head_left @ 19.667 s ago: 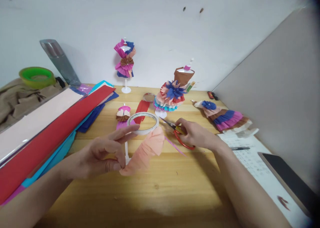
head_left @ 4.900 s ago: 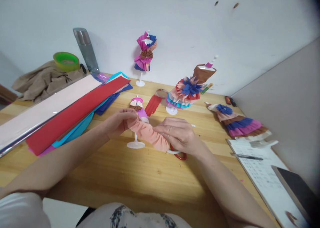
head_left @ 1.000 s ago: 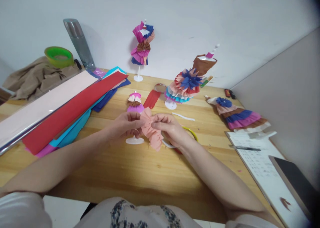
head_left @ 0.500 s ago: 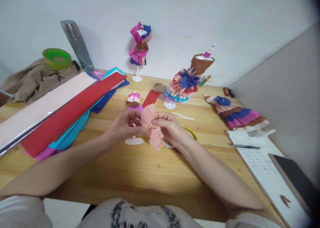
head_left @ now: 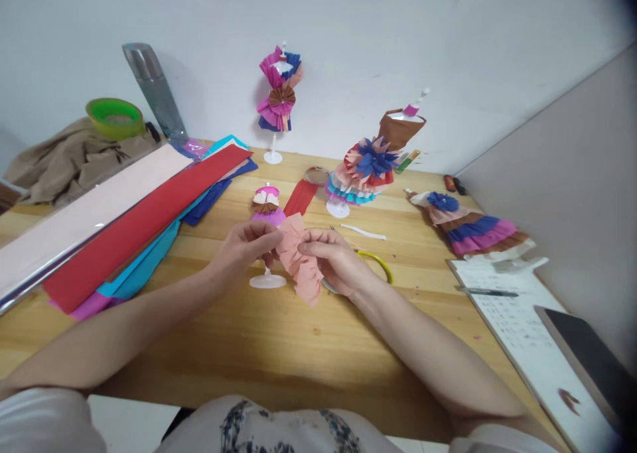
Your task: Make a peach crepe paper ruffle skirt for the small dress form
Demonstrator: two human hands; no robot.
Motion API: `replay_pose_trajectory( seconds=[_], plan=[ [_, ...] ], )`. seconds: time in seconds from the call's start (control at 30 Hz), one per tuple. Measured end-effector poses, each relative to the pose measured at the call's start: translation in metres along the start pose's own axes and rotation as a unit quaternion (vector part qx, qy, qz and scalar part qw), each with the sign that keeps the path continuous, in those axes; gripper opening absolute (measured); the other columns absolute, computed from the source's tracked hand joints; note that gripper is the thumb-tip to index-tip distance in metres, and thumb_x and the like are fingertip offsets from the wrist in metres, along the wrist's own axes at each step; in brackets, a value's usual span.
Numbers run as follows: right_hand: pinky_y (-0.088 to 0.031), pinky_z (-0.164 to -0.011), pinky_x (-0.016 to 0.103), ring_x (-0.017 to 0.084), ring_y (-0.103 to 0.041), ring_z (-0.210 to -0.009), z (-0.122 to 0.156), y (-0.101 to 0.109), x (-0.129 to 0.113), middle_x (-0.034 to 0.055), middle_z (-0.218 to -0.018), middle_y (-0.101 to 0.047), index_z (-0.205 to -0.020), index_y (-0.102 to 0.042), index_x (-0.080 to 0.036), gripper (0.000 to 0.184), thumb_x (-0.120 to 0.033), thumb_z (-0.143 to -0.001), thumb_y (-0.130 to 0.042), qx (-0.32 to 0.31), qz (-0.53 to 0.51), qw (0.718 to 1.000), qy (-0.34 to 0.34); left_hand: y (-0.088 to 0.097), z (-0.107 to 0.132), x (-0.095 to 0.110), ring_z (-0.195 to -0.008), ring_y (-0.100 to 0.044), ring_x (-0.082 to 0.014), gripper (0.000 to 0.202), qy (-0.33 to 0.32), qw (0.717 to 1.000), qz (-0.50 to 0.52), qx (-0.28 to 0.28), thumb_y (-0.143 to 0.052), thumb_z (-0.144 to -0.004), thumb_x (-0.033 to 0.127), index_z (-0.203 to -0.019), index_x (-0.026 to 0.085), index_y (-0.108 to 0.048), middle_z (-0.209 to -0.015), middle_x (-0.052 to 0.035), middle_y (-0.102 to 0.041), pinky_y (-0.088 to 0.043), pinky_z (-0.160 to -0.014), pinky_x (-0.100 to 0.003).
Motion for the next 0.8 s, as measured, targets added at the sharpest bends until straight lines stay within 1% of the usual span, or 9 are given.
replay_pose_trajectory(
  seconds=[0.1, 0.2, 0.27, 0.33, 0.4, 0.47, 0.57, 0.63, 0.8],
  plan=[
    [-0.042, -0.054, 0.023, 0.011, -0.058, -0.054, -0.001, 0.000, 0.000, 0.0011, -0.061, -0.069, -0.065, -0.070, -0.015, 0.012, -0.020, -0.056, -0.075, -0.008, 0.007, 1.000, 0.006, 0.004, -0.001, 0.006, -0.050, -0.053, -0.0085, 0.030, -0.021, 0.999, -0.020, 0.027, -0.075, -0.071, 0.041, -0.078, 0.014, -0.063, -0.066, 0.0006, -0.063, -0.043, -0.047, -0.021],
    [-0.044, -0.058, 0.024, 0.012, -0.060, -0.056, -0.001, 0.001, 0.002, 0.0016, -0.064, -0.069, -0.066, -0.070, -0.015, 0.012, -0.020, -0.056, -0.074, -0.008, 0.033, 0.999, 0.014, 0.004, -0.003, 0.016, -0.062, -0.056, -0.0097, 0.034, -0.050, 0.996, -0.066, 0.036, -0.079, -0.067, 0.036, -0.091, 0.016, -0.066, -0.081, -0.0008, -0.066, -0.044, -0.054, -0.020],
    [-0.044, -0.057, 0.024, 0.012, -0.059, -0.056, -0.002, 0.002, 0.003, 0.0009, -0.064, -0.069, -0.067, -0.071, -0.016, 0.012, -0.020, -0.057, -0.074, -0.004, 0.052, 0.998, 0.023, 0.001, -0.004, 0.021, -0.064, -0.054, -0.0092, 0.027, -0.056, 0.994, -0.093, 0.027, -0.079, -0.067, 0.034, -0.082, 0.015, -0.068, -0.076, -0.0002, -0.064, -0.043, -0.056, -0.019],
    [-0.042, -0.056, 0.024, 0.011, -0.057, -0.055, -0.002, 0.002, 0.003, -0.0001, -0.064, -0.067, -0.068, -0.070, -0.016, 0.010, -0.020, -0.058, -0.073, 0.000, 0.065, 0.997, 0.034, 0.000, -0.004, 0.023, -0.054, -0.047, -0.0066, 0.022, -0.055, 0.993, -0.098, 0.021, -0.076, -0.069, 0.034, -0.068, 0.014, -0.065, -0.063, 0.0019, -0.058, -0.037, -0.049, -0.019],
    [-0.040, -0.053, 0.023, 0.010, -0.055, -0.052, -0.003, 0.002, 0.003, -0.0011, -0.061, -0.065, -0.065, -0.069, -0.016, 0.008, -0.020, -0.059, -0.073, 0.000, 0.071, 0.997, 0.042, 0.000, -0.004, 0.022, -0.047, -0.040, -0.0051, 0.026, -0.041, 0.996, -0.077, 0.020, -0.073, -0.071, 0.034, -0.060, 0.014, -0.061, -0.053, 0.0035, -0.052, -0.030, -0.044, -0.019],
    [-0.039, -0.053, 0.023, 0.010, -0.054, -0.052, -0.003, 0.002, 0.003, -0.0015, -0.059, -0.064, -0.063, -0.068, -0.016, 0.008, -0.021, -0.059, -0.073, 0.000, 0.071, 0.996, 0.045, 0.001, -0.004, 0.017, -0.044, -0.039, -0.0049, 0.027, -0.008, 0.999, -0.045, 0.026, -0.072, -0.071, 0.033, -0.058, 0.015, -0.058, -0.050, 0.0040, -0.049, -0.028, -0.041, -0.018],
    [-0.038, -0.052, 0.022, 0.010, -0.053, -0.051, -0.003, 0.004, 0.002, -0.0016, -0.059, -0.064, -0.061, -0.067, -0.016, 0.010, -0.021, -0.056, -0.074, 0.011, 0.062, 0.997, 0.043, 0.005, -0.004, 0.009, -0.045, -0.045, -0.0064, 0.025, 0.039, 0.999, 0.001, 0.037, -0.072, -0.070, 0.036, -0.064, 0.015, -0.059, -0.054, 0.0031, -0.052, -0.032, -0.040, -0.017],
    [-0.037, -0.051, 0.022, 0.009, -0.052, -0.050, -0.003, 0.005, 0.001, -0.0018, -0.058, -0.064, -0.062, -0.067, -0.016, 0.011, -0.021, -0.056, -0.075, 0.017, 0.055, 0.998, 0.042, 0.005, -0.006, 0.006, -0.049, -0.049, -0.0076, 0.028, 0.044, 0.999, -0.006, 0.022, -0.071, -0.071, 0.041, -0.072, 0.015, -0.062, -0.061, 0.0016, -0.055, -0.036, -0.041, -0.018],
    [-0.037, -0.051, 0.022, 0.009, -0.053, -0.049, -0.003, 0.006, 0.000, -0.0015, -0.056, -0.063, -0.061, -0.067, -0.015, 0.014, -0.022, -0.055, -0.077, 0.012, 0.045, 0.998, 0.047, -0.003, -0.009, -0.011, -0.046, -0.050, -0.0078, 0.039, 0.063, 0.990, -0.100, -0.077, -0.078, -0.064, 0.047, -0.077, 0.012, -0.066, -0.063, -0.0013, -0.062, -0.035, -0.041, -0.019]
  ],
)
Point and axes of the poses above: each hand's wrist, its own z-axis away from the middle knuckle, its own y-axis out of the back of the hand, x = y × z, the point moved 7 cm from there along -z, towards the middle knuckle
